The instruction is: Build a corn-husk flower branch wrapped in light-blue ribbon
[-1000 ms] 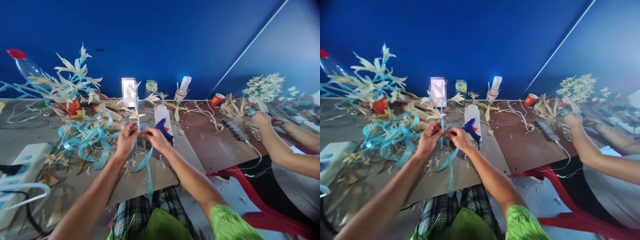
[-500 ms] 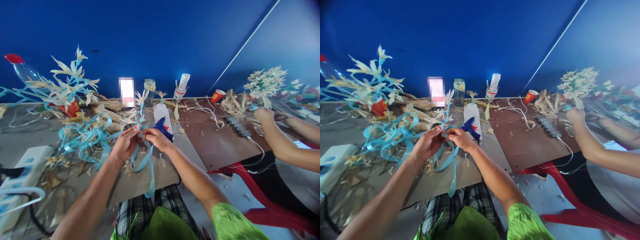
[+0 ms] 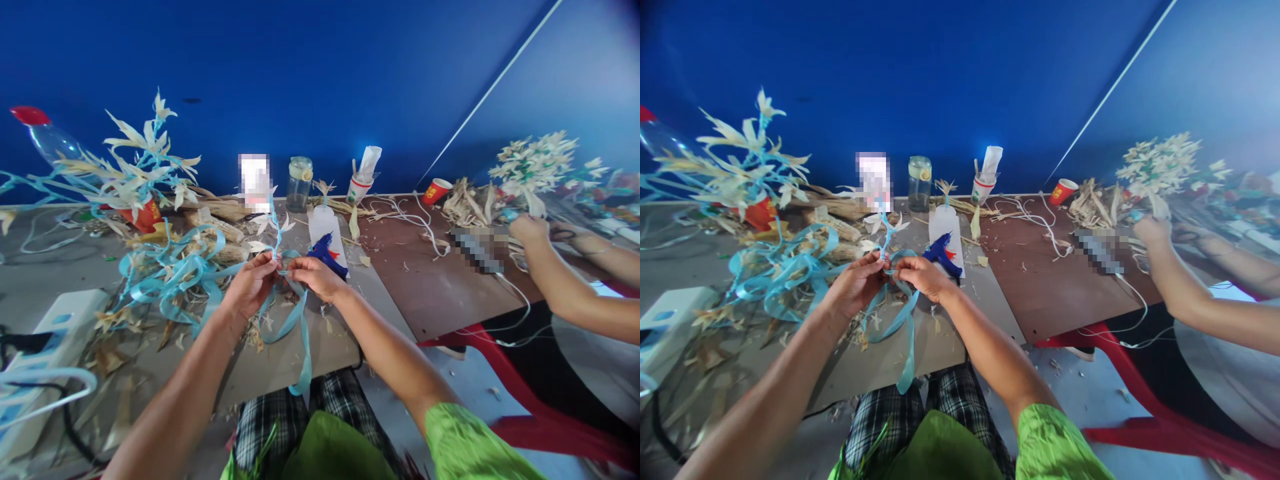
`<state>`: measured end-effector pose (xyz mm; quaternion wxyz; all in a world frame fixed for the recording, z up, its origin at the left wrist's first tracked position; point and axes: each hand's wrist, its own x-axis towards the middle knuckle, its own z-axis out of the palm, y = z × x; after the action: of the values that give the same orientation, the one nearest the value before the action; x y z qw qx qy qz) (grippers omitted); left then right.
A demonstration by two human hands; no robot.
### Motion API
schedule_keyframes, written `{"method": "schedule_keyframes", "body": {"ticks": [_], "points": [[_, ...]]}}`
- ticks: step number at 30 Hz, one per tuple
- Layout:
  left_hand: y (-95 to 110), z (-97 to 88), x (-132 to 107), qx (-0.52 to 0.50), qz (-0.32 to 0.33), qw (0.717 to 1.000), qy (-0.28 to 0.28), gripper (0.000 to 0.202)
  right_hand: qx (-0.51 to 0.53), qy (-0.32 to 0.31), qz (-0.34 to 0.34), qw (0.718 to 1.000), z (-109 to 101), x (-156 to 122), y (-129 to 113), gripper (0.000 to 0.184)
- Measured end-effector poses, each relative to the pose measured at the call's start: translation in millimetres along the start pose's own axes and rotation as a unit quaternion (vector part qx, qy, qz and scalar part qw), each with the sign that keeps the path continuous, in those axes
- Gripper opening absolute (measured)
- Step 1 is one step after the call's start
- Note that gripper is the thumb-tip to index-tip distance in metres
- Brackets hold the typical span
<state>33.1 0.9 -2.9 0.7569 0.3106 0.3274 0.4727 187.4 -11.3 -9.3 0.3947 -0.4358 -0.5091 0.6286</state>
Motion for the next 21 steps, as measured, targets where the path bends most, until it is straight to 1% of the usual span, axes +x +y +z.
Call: {"method": "schedule_keyframes", "body": {"ticks": [5,8,14,17,21], "points": [[8.8,-1.9,-4.4,0.043,-0.019,0.999,0.007,0.02,-0.061,-0.015,-0.037,0.997,-1.7,-3.4,-2.1,0.028],[11.7,-1.5,-6.5,0.076,-0.018,0.997,0.007,0.023,-0.065,-0.027,-0.028,0.997,-3.3,-4.9,-3.0,0.031],[8.4,1.2,-7.1,0.102,0.005,0.995,-0.006,0.026,0.02,0.007,0.056,0.998,-8.5,-4.6,-7.4,0.029],[8.1,1.4,-6.7,0.113,0.007,0.994,-0.011,0.026,0.056,0.021,0.077,0.995,-9.8,-5.5,-11.6,0.029],[9.6,2.5,-6.6,0.11,0.026,0.994,-0.013,0.026,0.106,0.016,0.091,0.99,-9.9,-8.1,-17.1,0.029]]}}
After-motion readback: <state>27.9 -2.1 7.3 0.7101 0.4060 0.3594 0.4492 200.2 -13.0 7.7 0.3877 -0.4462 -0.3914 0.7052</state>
